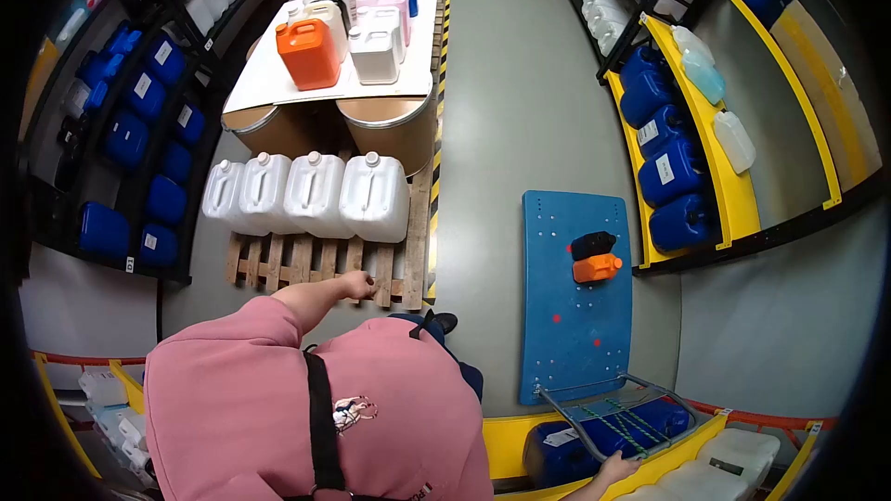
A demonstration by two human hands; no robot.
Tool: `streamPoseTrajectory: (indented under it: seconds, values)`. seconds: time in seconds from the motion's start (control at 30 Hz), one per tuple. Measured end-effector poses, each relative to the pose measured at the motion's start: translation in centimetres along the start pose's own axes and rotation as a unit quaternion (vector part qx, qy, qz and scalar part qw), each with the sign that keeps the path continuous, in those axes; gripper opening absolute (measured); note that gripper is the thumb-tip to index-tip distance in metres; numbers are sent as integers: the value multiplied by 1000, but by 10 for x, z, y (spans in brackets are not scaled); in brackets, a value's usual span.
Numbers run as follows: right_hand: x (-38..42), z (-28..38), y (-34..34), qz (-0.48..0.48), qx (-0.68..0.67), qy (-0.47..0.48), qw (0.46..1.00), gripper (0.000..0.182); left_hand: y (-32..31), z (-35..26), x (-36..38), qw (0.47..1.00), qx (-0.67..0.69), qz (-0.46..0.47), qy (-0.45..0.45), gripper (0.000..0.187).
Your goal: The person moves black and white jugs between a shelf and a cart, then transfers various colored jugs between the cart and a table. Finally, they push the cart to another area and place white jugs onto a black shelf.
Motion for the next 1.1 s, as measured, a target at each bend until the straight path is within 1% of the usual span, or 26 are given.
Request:
streamPoseTrajectory:
  seconds: [0.03,0.1,0.17,0.23,0.3,0.33,0.37,0.4,0.43,0.5,0.53,0.57,0.63,0.7,0.73,0.77,0.8,0.83,0.87,0.9,0.93,0.97,1.07,1.1]
  values:
    - [-12,-4,0,-7,20,4,1000,77,20,-19,8,999,36,11,30,50]
    - [-37,-24,0,-39,49,-4,998,80,53,-52,11,995,60,-84,3,49]
    - [-58,-42,-2,-27,33,-56,998,81,63,-79,9,990,105,-98,-7,48]
    - [-80,-53,-5,-24,30,-80,996,82,62,-103,12,984,146,-97,14,47]
    - [-105,-66,-9,-14,38,-98,994,83,55,-129,19,982,160,-82,52,48]
    - [-119,-75,-21,8,23,-129,991,83,47,-131,9,980,152,-128,15,47]
    - [-134,-83,-32,30,6,-159,987,84,26,-127,2,974,187,-124,30,46]
    - [-140,-84,-38,58,-27,-182,981,87,13,-136,7,967,220,-122,46,45]
    - [-152,-89,-45,62,-28,-180,981,87,-4,-147,12,971,212,-97,61,44]
    - [-175,-101,-74,103,-132,-205,964,90,-28,-182,33,989,127,-38,69,44]
    - [-190,-103,-81,106,-135,-201,964,90,-45,-188,32,991,121,-16,48,52]
    - [-205,-106,-84,93,-132,-189,969,89,-51,-196,34,991,122,-21,51,52]
    - [-227,-114,-92,85,-129,-172,973,88,-61,-223,41,999,35,-12,-11,56]
    - [-258,-104,-112,110,-187,-88,972,80,-61,-242,45,999,47,-14,-4,57]
    - [-280,-102,-133,127,-215,-36,967,77,-57,-252,53,997,68,-27,2,56]
    - [-328,-156,-218,179,-304,-105,930,67,-51,-266,63,997,58,-41,3,55]
    - [-315,-72,-194,203,-306,-74,927,67,-51,-270,67,996,77,-44,4,55]
    - [-316,-8,-212,228,-315,-44,920,67,-54,-266,62,997,58,-44,4,56]
    - [-305,59,-234,257,-326,-15,910,67,-56,-262,59,997,43,-60,-15,57]
    - [-289,115,-250,281,-336,9,899,66,-50,-273,71,998,45,-51,-5,56]
    - [-277,153,-256,297,-342,26,891,66,-50,-271,75,998,30,-59,3,55]
    - [-271,175,-254,304,-345,36,887,66,-53,-266,77,997,44,-69,10,57]
    - [-279,190,-248,298,-357,42,884,65,-72,-249,77,997,38,-61,20,55]
    - [-277,195,-249,299,-362,42,882,64,-77,-243,79,996,58,-56,28,55]
Point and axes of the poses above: each hand's wrist, its own x-axis away from the middle knuckle, its own y-axis out of the back of the hand, z = x × y, the point moved 9 cm from there along -x, towards the middle knuckle, and after that the axes turned 1 degree about -x, right-handed, at the moved point
